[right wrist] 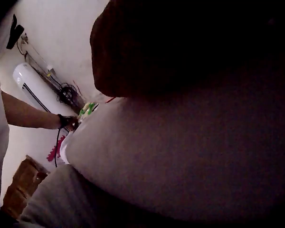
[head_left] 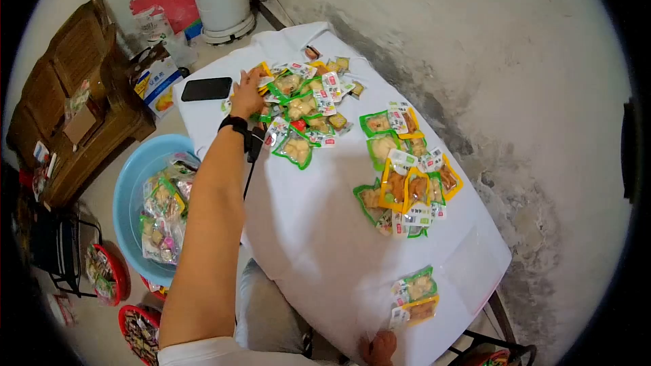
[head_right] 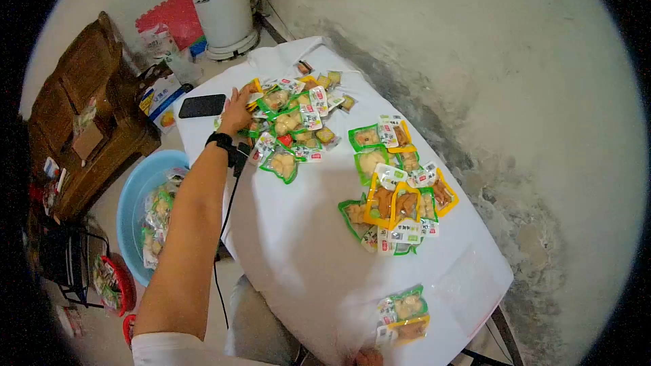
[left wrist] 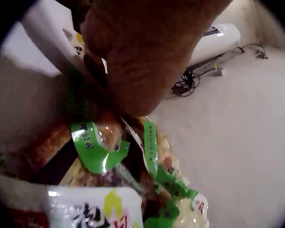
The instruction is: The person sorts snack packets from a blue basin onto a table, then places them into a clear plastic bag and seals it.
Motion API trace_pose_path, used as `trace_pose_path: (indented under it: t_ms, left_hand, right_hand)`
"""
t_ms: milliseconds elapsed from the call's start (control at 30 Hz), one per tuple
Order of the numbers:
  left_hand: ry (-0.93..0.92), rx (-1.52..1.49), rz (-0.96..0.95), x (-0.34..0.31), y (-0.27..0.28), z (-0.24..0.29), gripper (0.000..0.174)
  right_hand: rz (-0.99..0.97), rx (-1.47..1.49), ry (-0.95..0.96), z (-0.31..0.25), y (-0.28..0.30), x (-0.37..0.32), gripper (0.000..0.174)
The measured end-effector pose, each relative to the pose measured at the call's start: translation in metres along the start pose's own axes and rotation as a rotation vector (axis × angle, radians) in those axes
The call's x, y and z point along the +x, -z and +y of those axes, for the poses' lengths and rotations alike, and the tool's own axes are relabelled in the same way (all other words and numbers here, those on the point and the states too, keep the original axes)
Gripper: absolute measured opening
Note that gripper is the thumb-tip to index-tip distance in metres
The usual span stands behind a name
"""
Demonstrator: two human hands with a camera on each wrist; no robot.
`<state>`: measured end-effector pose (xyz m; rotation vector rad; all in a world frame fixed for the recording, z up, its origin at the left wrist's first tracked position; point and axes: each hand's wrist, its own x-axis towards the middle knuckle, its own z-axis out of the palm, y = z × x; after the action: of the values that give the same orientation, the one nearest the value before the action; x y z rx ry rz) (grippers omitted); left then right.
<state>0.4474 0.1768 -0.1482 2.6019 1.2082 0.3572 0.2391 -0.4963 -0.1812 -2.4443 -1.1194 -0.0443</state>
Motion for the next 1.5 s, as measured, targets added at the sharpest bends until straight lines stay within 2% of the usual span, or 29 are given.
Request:
trace_pose_path:
  t_ms: [33, 67, 100, 167, 233, 367, 433, 500, 567, 667, 733, 767, 833, 867, 933, 1000, 1033, 1067, 1100, 1133, 1200, 1233, 1300, 1400, 1433, 1467, 1500]
  left_hand:
    - [-0.073, -0.141, -0.117, 0.011, -0.011, -0.013, 0.091]
    - [-0.145, -0.126, 0.022, 0.007, -0.013, -0.017, 0.077]
    - [-0.144, -0.125, 0.022, 0.006, -0.015, -0.018, 0.077]
    - [-0.159, -0.112, 0.155, -0.003, -0.012, -0.017, 0.059]
    - [-0.207, -0.164, 0.198, -0.021, -0.012, -0.007, 0.056]
    - [-0.355, -0.321, 0.279, -0.056, -0.008, 0.011, 0.049]
    - [-0.488, -0.254, 0.378, -0.082, 0.009, 0.032, 0.035]
    - [-0.577, -0.321, 0.379, -0.101, 0.01, 0.045, 0.033]
    - [-0.689, -0.323, 0.284, -0.132, 0.015, 0.065, 0.033]
    - [-0.712, -0.254, 0.232, -0.172, 0.005, 0.082, 0.032]
    - [-0.812, -0.214, 0.044, -0.202, 0.004, 0.09, 0.038]
    - [-0.814, -0.212, 0.043, -0.215, -0.002, 0.09, 0.038]
    - [-1.103, -0.209, -0.107, -0.229, -0.017, 0.089, 0.036]
    - [-1.103, -0.205, -0.105, -0.231, -0.008, 0.094, 0.036]
    - [-0.885, -0.453, -0.482, -0.232, 0.019, 0.104, 0.034]
    - [-0.773, -0.535, -0.273, -0.197, 0.02, 0.1, 0.035]
    - [-0.589, -0.513, -0.154, -0.178, 0.025, 0.1, 0.035]
    - [-0.529, -0.565, -0.005, -0.152, 0.019, 0.099, 0.037]
    - [-0.448, -0.461, 0.246, -0.13, 0.014, 0.1, 0.04]
    - [-0.405, -0.452, 0.248, -0.104, 0.009, 0.094, 0.047]
    - [-0.268, -0.269, 0.371, -0.06, -0.02, 0.089, 0.053]
    - [-0.189, -0.226, 0.217, -0.048, -0.021, 0.091, 0.058]
    - [-0.041, -0.205, 0.127, -0.051, -0.012, 0.109, 0.059]
    - [-0.082, -0.082, 0.187, -0.042, -0.018, 0.109, 0.058]
    - [-0.11, -0.107, 0.2, -0.037, -0.022, 0.106, 0.056]
    - [-0.212, -0.203, 0.295, -0.042, -0.02, 0.102, 0.053]
    - [-0.221, -0.249, 0.188, -0.033, -0.026, 0.085, 0.05]
  right_hand:
    - [0.0, -0.002, -0.006, -0.004, 0.005, 0.002, 0.021]
    - [-0.023, 0.022, -0.018, -0.006, 0.008, 0.004, 0.022]
    - [-0.045, 0.048, -0.027, -0.006, 0.009, 0.006, 0.023]
    - [-0.03, 0.042, -0.048, -0.007, 0.006, 0.003, 0.022]
    - [-0.009, 0.039, -0.076, -0.004, -0.001, -0.003, 0.022]
    - [0.082, 0.046, 0.003, 0.011, -0.013, -0.001, 0.022]
    - [0.095, 0.052, 0.024, 0.01, -0.013, 0.005, 0.022]
    - [0.006, -0.002, 0.026, 0.008, -0.009, 0.004, 0.022]
    - [0.043, 0.045, 0.023, -0.001, -0.002, 0.013, 0.022]
    - [0.088, 0.091, 0.03, -0.006, 0.006, 0.029, 0.021]
    - [0.095, 0.103, 0.038, -0.005, 0.002, 0.024, 0.02]
    - [0.09, 0.107, 0.001, -0.001, -0.005, 0.017, 0.02]
    - [0.085, 0.114, -0.033, 0.002, -0.009, 0.011, 0.021]
    - [0.078, 0.129, -0.039, 0.003, -0.01, 0.011, 0.021]
    - [0.071, 0.15, -0.041, 0.004, -0.01, 0.016, 0.022]
    - [0.12, 0.097, 0.012, -0.001, -0.006, 0.023, 0.018]
    - [0.118, 0.1, 0.009, -0.001, -0.006, 0.023, 0.018]
    - [0.106, 0.083, 0.001, -0.001, -0.007, 0.023, 0.018]
    - [0.096, 0.062, -0.01, -0.001, -0.008, 0.023, 0.018]
    - [0.097, 0.057, -0.019, 0.0, -0.006, 0.022, 0.018]
    - [-0.175, 0.046, -0.102, 0.004, 0.0, 0.019, 0.017]
    - [-0.172, 0.036, -0.116, 0.004, 0.0, 0.019, 0.017]
    - [0.032, 0.152, -0.048, 0.002, -0.003, 0.018, 0.017]
    - [0.091, 0.165, -0.022, -0.004, 0.005, 0.024, 0.021]
    - [-0.127, 0.067, -0.079, -0.007, 0.01, 0.027, 0.021]
    - [-0.362, -0.017, -0.15, -0.009, 0.015, 0.027, 0.021]
    - [-0.175, 0.121, -0.121, -0.007, 0.012, 0.024, 0.019]
